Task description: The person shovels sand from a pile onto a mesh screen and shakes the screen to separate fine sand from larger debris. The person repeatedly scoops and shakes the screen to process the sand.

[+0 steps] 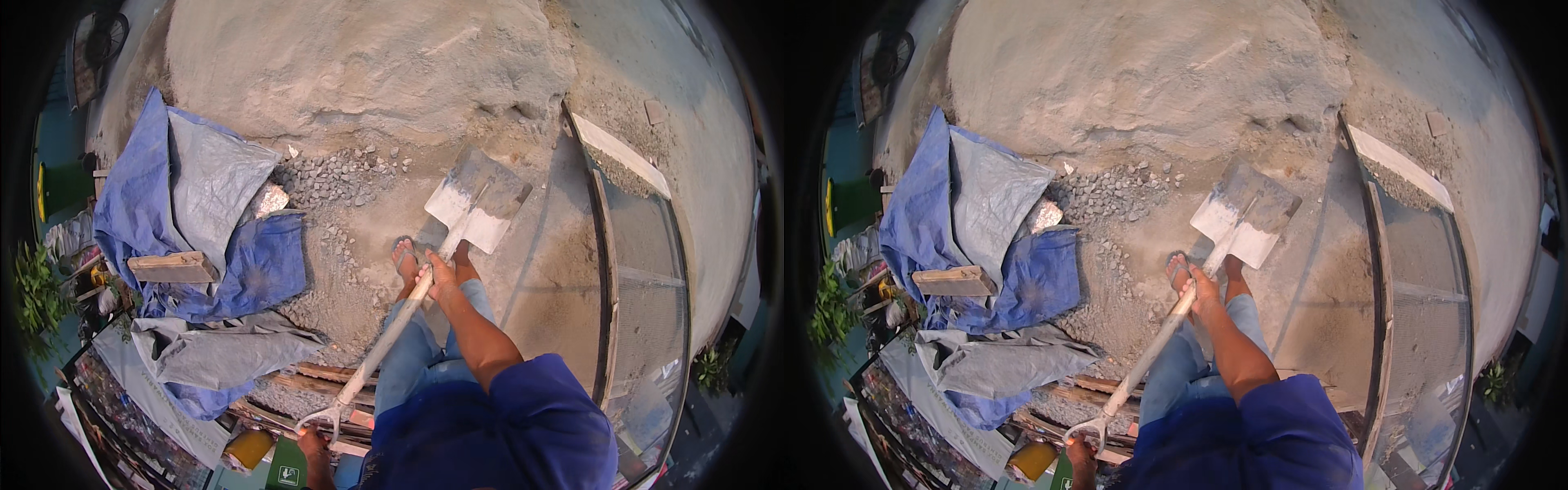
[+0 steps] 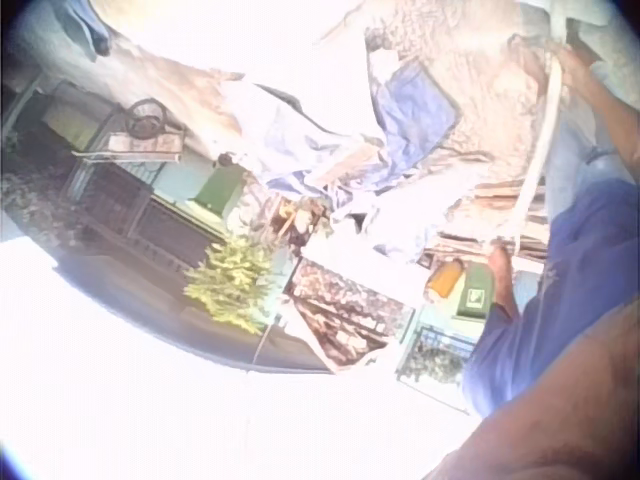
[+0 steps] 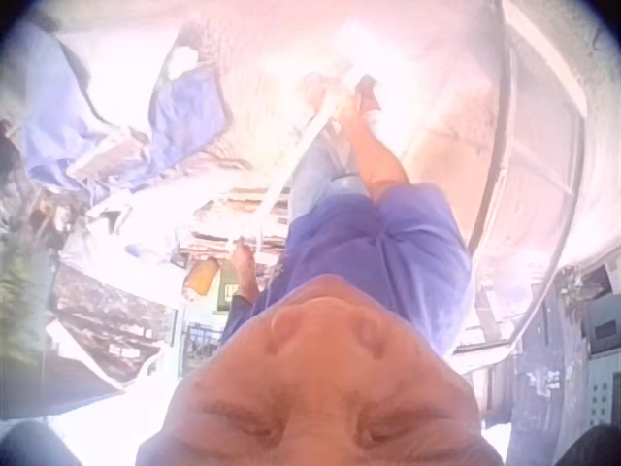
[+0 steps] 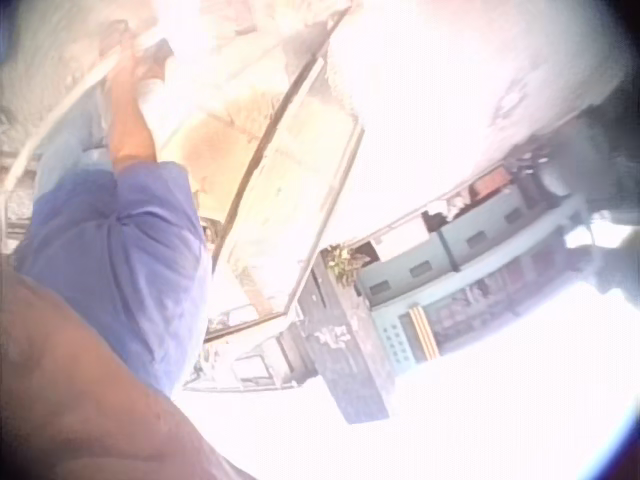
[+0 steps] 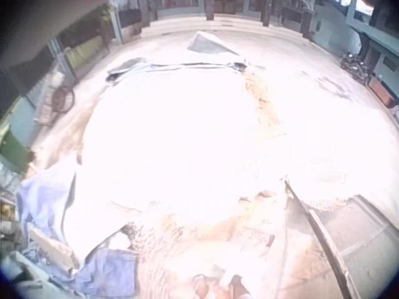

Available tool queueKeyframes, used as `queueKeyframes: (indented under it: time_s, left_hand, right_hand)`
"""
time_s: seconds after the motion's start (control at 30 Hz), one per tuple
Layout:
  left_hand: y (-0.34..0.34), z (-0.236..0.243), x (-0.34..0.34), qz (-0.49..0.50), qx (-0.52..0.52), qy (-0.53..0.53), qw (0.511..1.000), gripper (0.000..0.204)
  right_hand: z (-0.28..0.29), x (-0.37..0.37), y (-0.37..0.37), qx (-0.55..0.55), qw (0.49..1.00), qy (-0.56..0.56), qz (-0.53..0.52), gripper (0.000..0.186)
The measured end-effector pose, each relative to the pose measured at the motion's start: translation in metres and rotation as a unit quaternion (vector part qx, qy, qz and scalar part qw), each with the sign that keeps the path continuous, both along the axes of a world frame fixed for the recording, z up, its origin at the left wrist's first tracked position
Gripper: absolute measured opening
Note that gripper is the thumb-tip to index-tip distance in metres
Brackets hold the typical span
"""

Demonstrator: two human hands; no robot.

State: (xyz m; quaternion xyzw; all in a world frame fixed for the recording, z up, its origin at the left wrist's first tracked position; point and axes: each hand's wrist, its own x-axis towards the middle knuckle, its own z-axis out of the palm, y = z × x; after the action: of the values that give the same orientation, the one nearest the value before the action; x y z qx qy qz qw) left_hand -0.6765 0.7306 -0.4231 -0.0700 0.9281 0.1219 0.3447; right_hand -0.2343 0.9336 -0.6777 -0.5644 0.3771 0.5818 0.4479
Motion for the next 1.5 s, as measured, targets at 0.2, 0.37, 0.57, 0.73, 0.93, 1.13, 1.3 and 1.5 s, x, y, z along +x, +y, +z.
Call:
queueKeyframes:
  time_s: [0.2, 0.37, 0.57, 0.73, 0.93, 1.13, 1.3, 1.5]
  left_hand:
    - [-0.056, 0.003, 0.049, 0.000, -0.127, -0.020, 0.992, 0.037]
    - [-0.071, -0.001, 0.118, 0.127, -0.053, -0.118, 0.983, 0.067]
    - [-0.039, 0.045, 0.169, 0.202, 0.206, -0.201, 0.936, 0.065]
    - [-0.030, 0.063, 0.145, -0.181, 0.131, -0.134, 0.965, 0.057]
    - [0.065, 0.039, 0.129, 0.037, 0.294, -0.111, 0.949, 0.038]
    - [0.133, 0.105, 0.077, 0.057, 0.316, 0.010, 0.947, 0.031]
    - [0.117, 0.208, 0.046, -0.080, 0.070, 0.224, 0.969, 0.031]
    - [0.025, 0.223, 0.018, 0.042, 0.191, 0.189, 0.962, 0.023]
  right_hand:
    - [-0.038, -0.012, 0.009, -0.028, 0.984, -0.077, 0.160, 0.031]
    - [-0.086, 0.020, -0.017, 0.125, 0.822, -0.403, 0.382, 0.048]
    - [-0.114, 0.033, 0.018, 0.091, 0.771, -0.461, 0.431, 0.076]
    - [-0.088, 0.001, 0.063, -0.043, 0.667, -0.454, 0.588, 0.083]
    - [-0.090, -0.055, 0.112, -0.014, 0.731, -0.374, 0.570, 0.085]
    - [-0.092, -0.201, 0.129, 0.031, 0.794, -0.265, 0.546, 0.087]
    - [-0.037, -0.343, 0.043, 0.029, 0.879, -0.086, 0.469, 0.073]
    - [0.043, -0.312, 0.011, 0.103, 0.898, -0.087, 0.420, 0.085]
